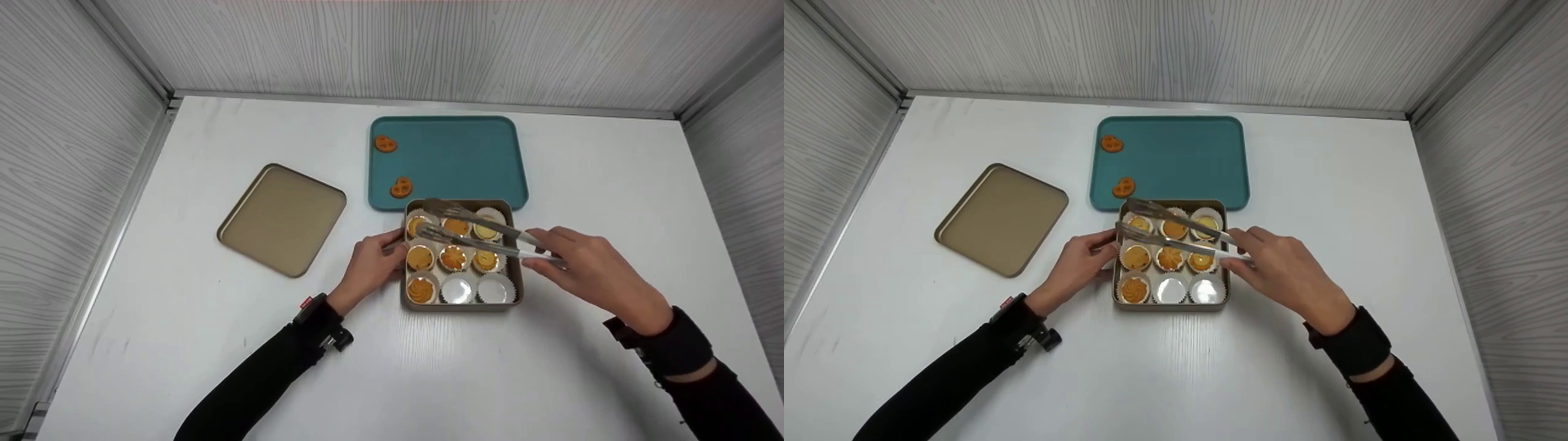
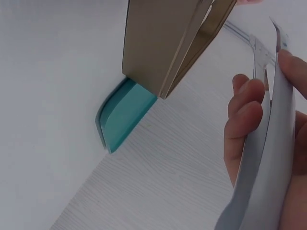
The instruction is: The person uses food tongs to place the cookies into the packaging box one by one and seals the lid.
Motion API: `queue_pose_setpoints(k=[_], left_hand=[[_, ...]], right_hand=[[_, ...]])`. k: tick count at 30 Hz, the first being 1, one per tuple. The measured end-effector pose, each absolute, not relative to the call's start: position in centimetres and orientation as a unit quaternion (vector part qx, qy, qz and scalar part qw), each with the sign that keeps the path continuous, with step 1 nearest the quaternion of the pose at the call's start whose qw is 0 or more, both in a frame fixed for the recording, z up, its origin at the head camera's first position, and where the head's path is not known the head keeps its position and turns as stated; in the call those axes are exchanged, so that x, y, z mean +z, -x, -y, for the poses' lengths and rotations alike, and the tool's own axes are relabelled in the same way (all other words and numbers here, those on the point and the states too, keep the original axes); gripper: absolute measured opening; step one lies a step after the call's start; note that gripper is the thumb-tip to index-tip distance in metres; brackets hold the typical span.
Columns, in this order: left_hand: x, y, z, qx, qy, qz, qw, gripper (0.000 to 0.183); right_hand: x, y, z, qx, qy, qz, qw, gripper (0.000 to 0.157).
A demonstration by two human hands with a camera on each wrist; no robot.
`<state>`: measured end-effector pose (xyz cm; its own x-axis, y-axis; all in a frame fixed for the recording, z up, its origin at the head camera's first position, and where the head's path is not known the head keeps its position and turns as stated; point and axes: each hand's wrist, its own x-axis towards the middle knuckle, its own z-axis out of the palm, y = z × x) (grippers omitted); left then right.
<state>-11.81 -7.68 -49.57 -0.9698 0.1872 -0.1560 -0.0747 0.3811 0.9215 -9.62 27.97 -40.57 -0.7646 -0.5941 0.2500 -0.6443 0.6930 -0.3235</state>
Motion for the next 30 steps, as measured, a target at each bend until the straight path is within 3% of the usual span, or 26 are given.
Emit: queue_pose_setpoints(k=[6, 20, 30], left_hand=[[-49.7, 11.7, 7.8, 0.562, -0.037, -0.818, 0.115, 0.048], [-49.5, 11.5, 7.7, 0.56, -0.04, -0.82, 0.108, 0.047], [-49.6, 11.7, 7.6, 0.563, -0.046, -0.819, 0.105, 0.047]], right_hand=[[-40.7, 12.7, -26.0, 0.195, -0.319, 0.92, 0.121, 0.039], [-40.8, 19.2, -21.0, 0.126, -0.288, 0.933, 0.172, 0.047], [-41.2, 21.9, -17.7, 0.095, -0.28, 0.943, 0.15, 0.046]])
